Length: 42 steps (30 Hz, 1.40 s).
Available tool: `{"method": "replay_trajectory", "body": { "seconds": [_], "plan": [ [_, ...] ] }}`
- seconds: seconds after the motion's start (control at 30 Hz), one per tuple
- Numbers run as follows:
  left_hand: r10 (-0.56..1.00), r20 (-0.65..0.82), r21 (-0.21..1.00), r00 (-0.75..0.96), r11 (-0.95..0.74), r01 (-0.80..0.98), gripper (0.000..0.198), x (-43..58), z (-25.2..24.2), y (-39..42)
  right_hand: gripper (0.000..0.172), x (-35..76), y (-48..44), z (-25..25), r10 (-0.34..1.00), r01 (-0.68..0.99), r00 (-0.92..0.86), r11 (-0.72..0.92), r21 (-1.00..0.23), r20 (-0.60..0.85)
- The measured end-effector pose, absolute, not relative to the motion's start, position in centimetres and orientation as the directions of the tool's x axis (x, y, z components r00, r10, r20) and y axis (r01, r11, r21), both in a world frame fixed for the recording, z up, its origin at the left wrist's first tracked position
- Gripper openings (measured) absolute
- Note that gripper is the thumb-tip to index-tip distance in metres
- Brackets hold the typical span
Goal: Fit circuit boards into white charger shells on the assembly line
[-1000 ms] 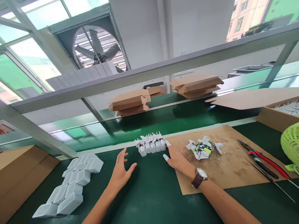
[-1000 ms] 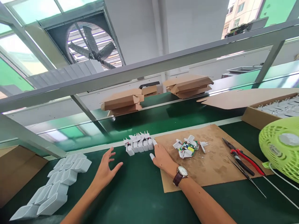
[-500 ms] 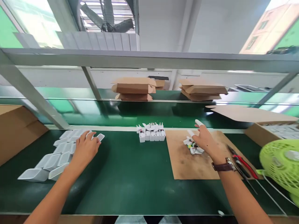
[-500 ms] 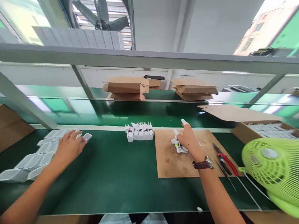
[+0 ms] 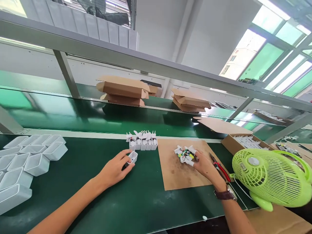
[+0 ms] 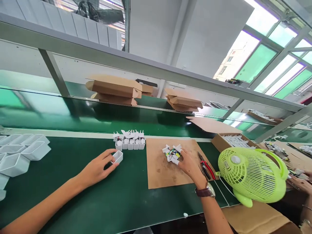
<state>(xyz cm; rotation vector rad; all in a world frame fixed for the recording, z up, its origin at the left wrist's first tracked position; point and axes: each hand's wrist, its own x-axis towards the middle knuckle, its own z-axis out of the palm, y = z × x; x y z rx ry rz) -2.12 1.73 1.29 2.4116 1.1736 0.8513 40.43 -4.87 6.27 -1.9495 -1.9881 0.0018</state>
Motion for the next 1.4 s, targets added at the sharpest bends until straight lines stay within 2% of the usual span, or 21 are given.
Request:
{"method": "replay_trajectory", "body": {
  "seconds": [0.07,0.17,0.27,0.37,0.43,0.5,0.57,0.63,0.7,0.77,0.87,0.93,1.03,1.13,1.2,1.3,1.4],
  "plan": [
    [0.805,0.354,0.539,0.476,-0.591,0.6,0.029,-2.5,0.7,1.4,0.038,40.2,-4.9,6.3,0.964,0.967,0.016,0.053,-0.249,0.265],
    [0.816,0.351,0.563,0.458,-0.575,0.593,0.028,-3.2,0.3,1.1,0.043,39.2,-4.7,7.0,0.917,0.959,0.0,0.113,-0.26,0.4],
    [0.819,0.358,0.586,0.447,-0.57,0.576,0.027,-3.5,0.4,1.0,0.049,37.4,-4.5,8.4,0.893,0.915,0.085,0.106,-0.39,0.442],
    [0.827,0.347,0.597,0.442,-0.558,0.576,0.027,-3.5,0.8,1.1,0.05,34.6,-4.5,9.4,0.965,0.806,0.081,0.083,-0.585,0.248],
    [0.835,0.333,0.594,0.437,-0.546,0.59,0.029,-3.6,0.9,1.1,0.049,32.3,-4.6,9.3,0.991,0.738,-0.095,0.131,-0.661,0.091],
    [0.846,0.317,0.591,0.429,-0.53,0.608,0.03,-3.7,1.0,1.1,0.049,29.9,-4.4,8.6,0.943,0.682,-0.334,0.247,-0.689,0.007],
    [0.85,0.303,0.597,0.43,-0.521,0.61,0.03,-4.0,1.0,1.0,0.048,27.9,-3.9,7.6,0.85,0.629,-0.527,0.401,-0.666,0.014],
    [0.845,0.288,0.611,0.45,-0.524,0.593,0.03,-4.1,0.9,0.9,0.049,26.4,-3.1,6.9,0.805,0.639,-0.591,0.507,-0.579,0.053],
    [0.837,0.267,0.626,0.478,-0.528,0.574,0.027,-4.2,0.8,0.8,0.048,25.4,-2.3,6.4,0.855,0.747,-0.516,0.478,-0.462,0.052],
    [0.825,0.246,0.639,0.508,-0.533,0.555,0.024,-4.2,0.6,0.6,0.035,24.8,-1.8,6.1,0.902,0.845,-0.431,0.399,-0.356,-0.013],
    [0.797,0.259,0.642,0.545,-0.564,0.52,0.021,-4.0,0.4,0.4,0.023,24.0,-1.7,5.6,0.878,0.858,-0.472,0.437,-0.271,-0.08],
    [0.768,0.304,0.615,0.564,-0.61,0.5,0.018,-3.8,0.3,0.2,0.026,23.7,-1.6,5.0,0.84,0.805,-0.541,0.503,-0.316,-0.04],
    [0.737,0.376,0.558,0.562,-0.664,0.498,0.015,-3.5,0.2,0.1,0.05,24.2,-1.2,4.0,0.805,0.688,-0.589,0.545,-0.48,0.07],
    [0.739,0.411,0.543,0.534,-0.669,0.508,0.036,-3.3,0.5,0.0,0.057,25.3,-1.1,3.2,0.83,0.625,-0.554,0.468,-0.624,0.068],
    [0.742,0.41,0.546,0.53,-0.665,0.509,0.049,-3.3,0.7,0.0,0.062,25.7,-1.4,2.9,0.855,0.627,-0.517,0.402,-0.667,0.03],
    [0.749,0.388,0.55,0.538,-0.656,0.516,0.057,-3.3,0.9,-0.1,0.074,25.8,-2.1,3.0,0.869,0.681,-0.488,0.439,-0.586,0.084],
    [0.757,0.373,0.565,0.536,-0.644,0.516,0.061,-3.3,0.6,0.0,0.07,25.6,-2.4,3.3,0.843,0.718,-0.51,0.527,-0.454,0.172]
  ]
}}
